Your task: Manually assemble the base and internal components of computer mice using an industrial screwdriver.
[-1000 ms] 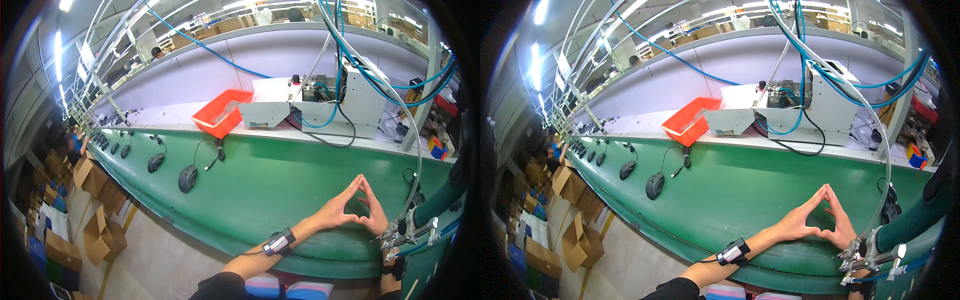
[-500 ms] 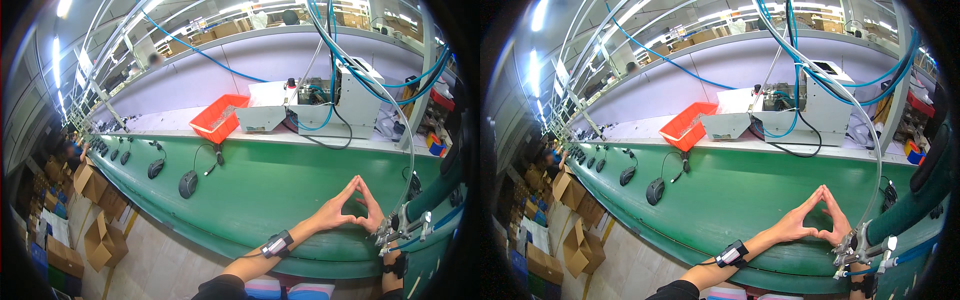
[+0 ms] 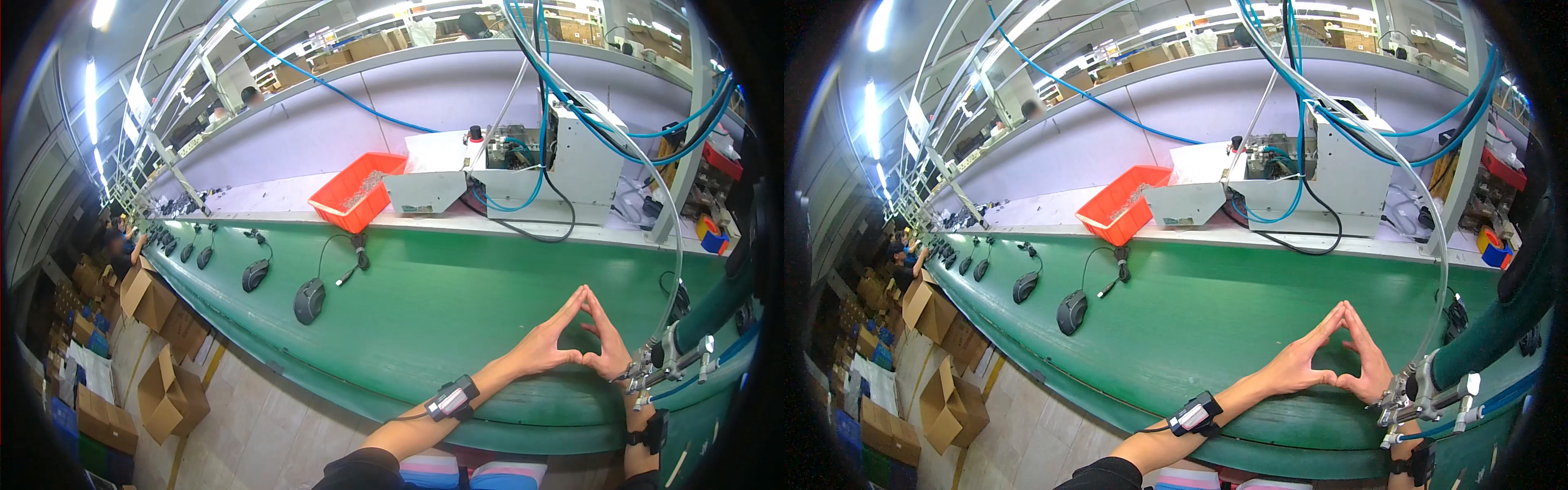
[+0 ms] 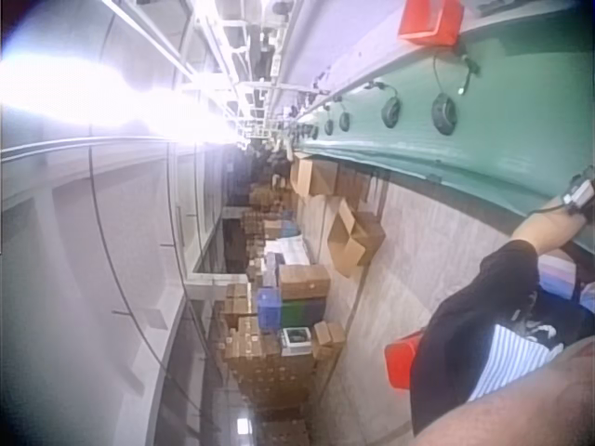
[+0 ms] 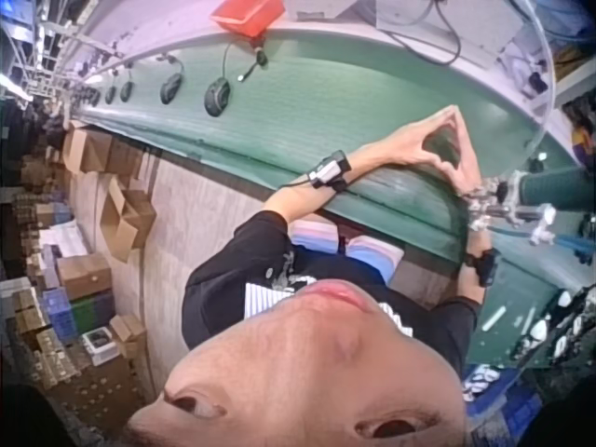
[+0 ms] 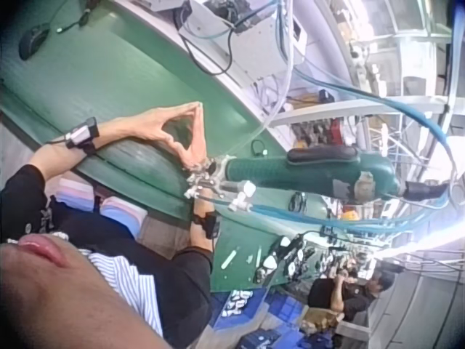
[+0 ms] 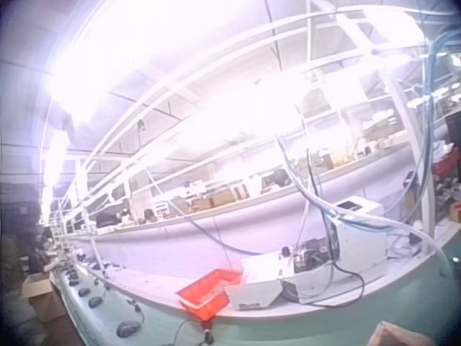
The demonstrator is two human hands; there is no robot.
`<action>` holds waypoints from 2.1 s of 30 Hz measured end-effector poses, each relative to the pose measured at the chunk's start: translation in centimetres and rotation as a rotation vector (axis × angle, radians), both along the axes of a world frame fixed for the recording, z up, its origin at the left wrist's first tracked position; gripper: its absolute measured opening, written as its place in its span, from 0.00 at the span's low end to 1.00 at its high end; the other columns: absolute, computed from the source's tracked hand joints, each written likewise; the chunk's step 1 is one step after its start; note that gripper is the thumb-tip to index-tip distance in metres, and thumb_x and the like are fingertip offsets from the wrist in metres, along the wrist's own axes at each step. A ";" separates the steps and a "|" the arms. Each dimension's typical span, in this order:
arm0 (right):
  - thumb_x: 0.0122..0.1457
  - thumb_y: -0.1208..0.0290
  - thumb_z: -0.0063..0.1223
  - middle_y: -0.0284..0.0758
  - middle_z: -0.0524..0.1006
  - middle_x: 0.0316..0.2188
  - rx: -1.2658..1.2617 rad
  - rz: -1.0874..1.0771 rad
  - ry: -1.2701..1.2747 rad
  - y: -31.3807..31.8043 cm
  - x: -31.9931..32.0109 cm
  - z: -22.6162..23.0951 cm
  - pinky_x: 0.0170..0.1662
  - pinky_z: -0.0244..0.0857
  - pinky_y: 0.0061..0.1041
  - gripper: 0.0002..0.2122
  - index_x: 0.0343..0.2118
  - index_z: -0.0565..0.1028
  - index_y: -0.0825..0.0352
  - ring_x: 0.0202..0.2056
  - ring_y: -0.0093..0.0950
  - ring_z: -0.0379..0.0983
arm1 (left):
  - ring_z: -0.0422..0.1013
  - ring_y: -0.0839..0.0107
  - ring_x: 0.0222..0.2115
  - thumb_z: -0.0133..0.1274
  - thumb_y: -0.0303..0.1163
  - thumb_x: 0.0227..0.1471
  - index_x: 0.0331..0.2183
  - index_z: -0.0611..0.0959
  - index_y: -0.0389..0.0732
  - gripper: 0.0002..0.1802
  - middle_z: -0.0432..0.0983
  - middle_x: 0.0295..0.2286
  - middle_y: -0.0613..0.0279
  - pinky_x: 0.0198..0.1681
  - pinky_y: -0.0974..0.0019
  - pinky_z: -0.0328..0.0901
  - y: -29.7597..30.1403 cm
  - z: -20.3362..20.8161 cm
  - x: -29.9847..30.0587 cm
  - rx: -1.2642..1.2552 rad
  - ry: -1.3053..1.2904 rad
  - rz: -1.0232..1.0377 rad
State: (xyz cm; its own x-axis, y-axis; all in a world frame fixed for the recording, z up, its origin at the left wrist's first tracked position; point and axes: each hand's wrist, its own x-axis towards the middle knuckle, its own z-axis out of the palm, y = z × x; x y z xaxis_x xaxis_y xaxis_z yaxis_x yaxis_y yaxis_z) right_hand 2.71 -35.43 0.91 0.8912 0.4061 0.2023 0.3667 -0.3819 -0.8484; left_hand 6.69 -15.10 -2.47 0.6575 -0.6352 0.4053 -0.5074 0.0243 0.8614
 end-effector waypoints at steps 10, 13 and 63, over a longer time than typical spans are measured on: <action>0.43 0.25 0.55 0.43 0.41 0.71 -0.007 0.008 -0.002 0.0 0.1 -0.1 0.59 0.61 0.46 0.60 0.70 0.41 0.61 0.67 0.40 0.53 | 0.45 0.54 0.67 0.63 0.58 0.44 0.68 0.45 0.48 0.63 0.36 0.69 0.57 0.65 0.54 0.54 0.1 0.0 0.1 0.021 -0.018 0.018; 0.43 0.25 0.55 0.43 0.42 0.71 0.003 0.011 0.008 0.0 0.0 0.0 0.59 0.61 0.47 0.60 0.70 0.41 0.61 0.66 0.41 0.53 | 0.45 0.54 0.67 0.63 0.58 0.44 0.68 0.45 0.48 0.63 0.36 0.69 0.57 0.65 0.54 0.54 0.1 0.2 0.0 0.023 0.007 0.011; 0.24 0.31 0.72 0.30 0.56 0.36 0.072 -0.186 -0.015 -0.7 0.0 -1.5 0.43 0.55 0.26 0.56 0.53 0.57 0.64 0.37 0.25 0.56 | 0.71 0.69 0.36 0.72 0.43 0.37 0.67 0.54 0.48 0.61 0.62 0.53 0.56 0.43 0.65 0.69 0.0 0.3 -0.5 -0.023 0.127 0.015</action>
